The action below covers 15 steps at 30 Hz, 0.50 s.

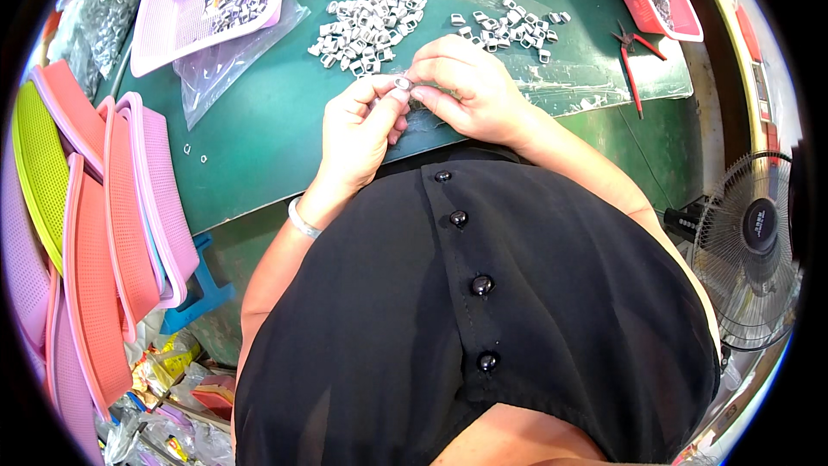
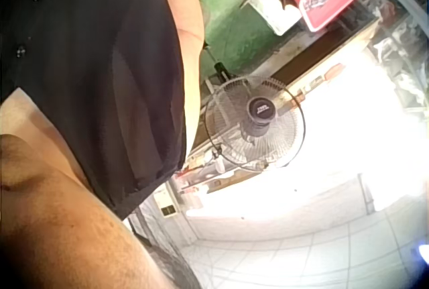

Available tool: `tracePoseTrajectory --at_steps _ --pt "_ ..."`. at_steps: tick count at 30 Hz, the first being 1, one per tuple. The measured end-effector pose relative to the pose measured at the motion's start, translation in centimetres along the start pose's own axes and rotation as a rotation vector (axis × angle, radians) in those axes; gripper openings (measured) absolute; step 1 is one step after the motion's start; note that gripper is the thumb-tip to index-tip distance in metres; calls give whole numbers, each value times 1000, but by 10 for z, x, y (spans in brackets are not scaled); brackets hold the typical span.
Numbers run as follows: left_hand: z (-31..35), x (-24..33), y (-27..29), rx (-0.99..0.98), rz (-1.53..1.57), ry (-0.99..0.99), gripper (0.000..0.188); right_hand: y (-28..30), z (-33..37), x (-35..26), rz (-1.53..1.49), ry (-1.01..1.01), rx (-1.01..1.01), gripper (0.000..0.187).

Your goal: The person repeatedly picks small silver metal parts from a green table, joins them by hand, and places the assembled units into a purple basket. The process is continuous and repetitive throughout the clip.

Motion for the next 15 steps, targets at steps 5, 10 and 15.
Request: tracePoseTrajectory --at_steps 5,10,15 --pt "0 0 1 20 -52 -37 8 -3 1 9 -117 -94 -62 11" --pt "1 2 0 23 -87 -76 8 -9 4 24 -324 -264 -142 8" --pt "1 4 0 40 -69 -77 11 -17 7 34 -451 -420 -230 7"
Point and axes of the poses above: each hand's wrist, its own z-axis away from the middle knuckle, its own y-axis out of the back of the hand, x = y × z, the point moved 8 cm from there along -z, towards the middle knuckle, and after that the axes turned 12 degrees about -y, right-handed, at the moved point
